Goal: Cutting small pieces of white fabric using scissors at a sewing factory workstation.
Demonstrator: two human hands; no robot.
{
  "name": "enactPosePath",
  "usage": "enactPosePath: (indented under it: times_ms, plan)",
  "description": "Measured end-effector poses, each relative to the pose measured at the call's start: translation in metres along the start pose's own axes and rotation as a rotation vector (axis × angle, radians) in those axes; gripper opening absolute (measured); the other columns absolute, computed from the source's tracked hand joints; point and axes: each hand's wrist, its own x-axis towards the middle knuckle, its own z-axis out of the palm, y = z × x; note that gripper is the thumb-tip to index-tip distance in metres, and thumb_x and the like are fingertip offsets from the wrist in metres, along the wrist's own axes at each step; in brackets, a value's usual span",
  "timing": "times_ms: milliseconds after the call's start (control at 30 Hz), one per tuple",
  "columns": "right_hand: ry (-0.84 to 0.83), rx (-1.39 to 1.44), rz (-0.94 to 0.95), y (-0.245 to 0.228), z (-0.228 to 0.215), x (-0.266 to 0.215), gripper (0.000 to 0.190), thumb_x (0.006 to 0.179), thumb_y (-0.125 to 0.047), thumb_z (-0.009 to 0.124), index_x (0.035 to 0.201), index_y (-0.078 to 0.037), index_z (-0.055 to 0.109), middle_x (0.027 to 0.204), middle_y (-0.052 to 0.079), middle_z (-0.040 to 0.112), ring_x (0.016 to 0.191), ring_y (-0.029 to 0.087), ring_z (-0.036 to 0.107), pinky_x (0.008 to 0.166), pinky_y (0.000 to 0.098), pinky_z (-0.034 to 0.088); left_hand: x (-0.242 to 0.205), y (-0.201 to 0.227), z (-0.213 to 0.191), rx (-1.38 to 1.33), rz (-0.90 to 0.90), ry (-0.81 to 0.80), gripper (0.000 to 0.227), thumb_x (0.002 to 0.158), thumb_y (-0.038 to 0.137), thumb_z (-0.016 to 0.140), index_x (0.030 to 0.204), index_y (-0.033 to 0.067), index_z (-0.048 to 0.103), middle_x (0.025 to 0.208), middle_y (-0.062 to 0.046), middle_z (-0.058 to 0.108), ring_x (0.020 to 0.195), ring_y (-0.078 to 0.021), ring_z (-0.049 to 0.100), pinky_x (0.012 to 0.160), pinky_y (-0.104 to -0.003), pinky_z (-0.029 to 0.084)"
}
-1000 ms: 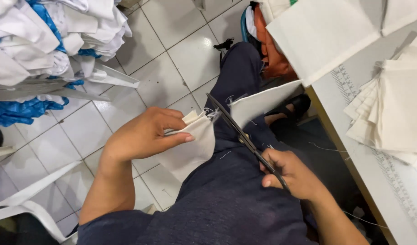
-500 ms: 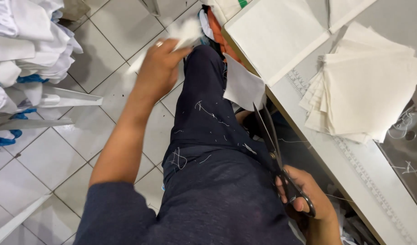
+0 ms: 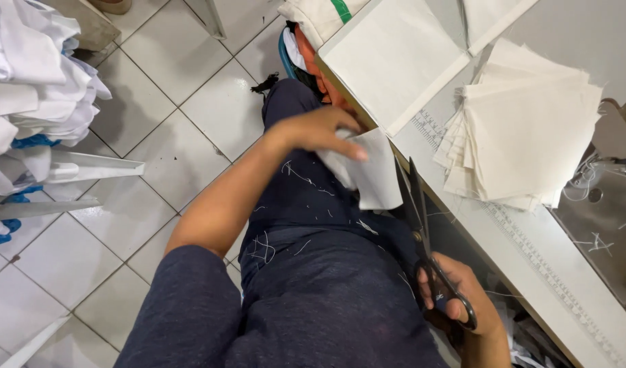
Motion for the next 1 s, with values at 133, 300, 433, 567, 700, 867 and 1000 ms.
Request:
enactPosePath:
  times_ms: [133,300,433,567,700,867,1000]
  plan:
    - [0.049,-0.076,0.099,0.005,-0.008,-0.007,0.075,0.074,-0.081,0.063,0.085,-0.007,0.056,0.058,0.001,0.054,0.05,0.009,0.049,0.046,0.0227,0.042,-0.023,0.017,0.037,0.004,0.28,0.231,0.04,0.088,0.043,0.061,0.069,0.0083,0.058,0.073,0.004,0.05,0.066,-0.0082,0.046,0.059,-0.026,0.032]
    - [-0.047,-0.305,0.182,-0.003,-0.007,0.019,0.076,0.072,-0.083,0.051,0.081,-0.008,0.058,0.061,-0.002,0.055,0.054,0.009,0.047,0.049,0.0254,0.04,-0.109,0.056,0.031,0.225,0.403,0.446,0.042,0.1,0.02,0.052,0.064,0.0054,0.035,0.062,-0.002,0.036,0.055,-0.0152,0.038,0.055,-0.033,0.028]
    - [-0.268,-0.359,0.128,0.001,0.022,0.063,0.075,0.065,-0.085,0.05,0.079,-0.012,0.056,0.065,-0.003,0.055,0.058,0.009,0.047,0.052,0.0264,0.037,-0.19,0.082,0.04,0.352,0.097,0.478,0.045,0.1,0.025,0.049,0.059,0.0083,0.04,0.055,0.0,0.037,0.047,-0.0155,0.038,0.06,-0.033,0.033]
    - [-0.444,-0.329,0.016,-0.005,0.05,0.097,0.07,0.067,-0.08,0.057,0.083,-0.011,0.055,0.061,-0.004,0.056,0.053,0.007,0.048,0.049,0.0244,0.037,-0.231,0.084,0.062,0.356,-0.091,0.562,0.032,0.096,0.025,0.054,0.071,0.0066,0.055,0.061,-0.004,0.046,0.058,-0.0211,0.048,0.056,-0.036,0.038]
    - [-0.452,-0.359,0.045,-0.005,0.055,0.098,0.069,0.065,-0.079,0.059,0.081,-0.012,0.055,0.061,-0.004,0.054,0.055,0.008,0.047,0.05,0.0247,0.038,-0.24,0.08,0.076,0.347,-0.199,0.553,0.035,0.099,0.028,0.047,0.073,0.0059,0.051,0.067,-0.003,0.045,0.061,-0.0203,0.047,0.059,-0.036,0.039]
    - [-0.324,-0.46,0.044,0.002,0.048,0.087,0.062,0.066,-0.073,0.061,0.077,-0.013,0.056,0.064,-0.004,0.054,0.055,0.009,0.047,0.051,0.0259,0.038,-0.227,0.076,0.084,0.226,-0.184,0.511,0.035,0.103,0.027,0.035,0.077,0.0063,0.043,0.072,-0.004,0.044,0.067,-0.02,0.045,0.065,-0.034,0.04]
    - [-0.249,-0.439,0.069,0.007,0.042,0.073,0.056,0.07,-0.069,0.06,0.074,-0.014,0.055,0.061,-0.006,0.051,0.052,0.008,0.043,0.049,0.025,0.036,-0.225,0.076,0.078,0.226,-0.117,0.514,0.027,0.102,0.017,0.04,0.077,0.0076,0.037,0.072,-0.004,0.042,0.066,-0.0206,0.042,0.061,-0.035,0.035]
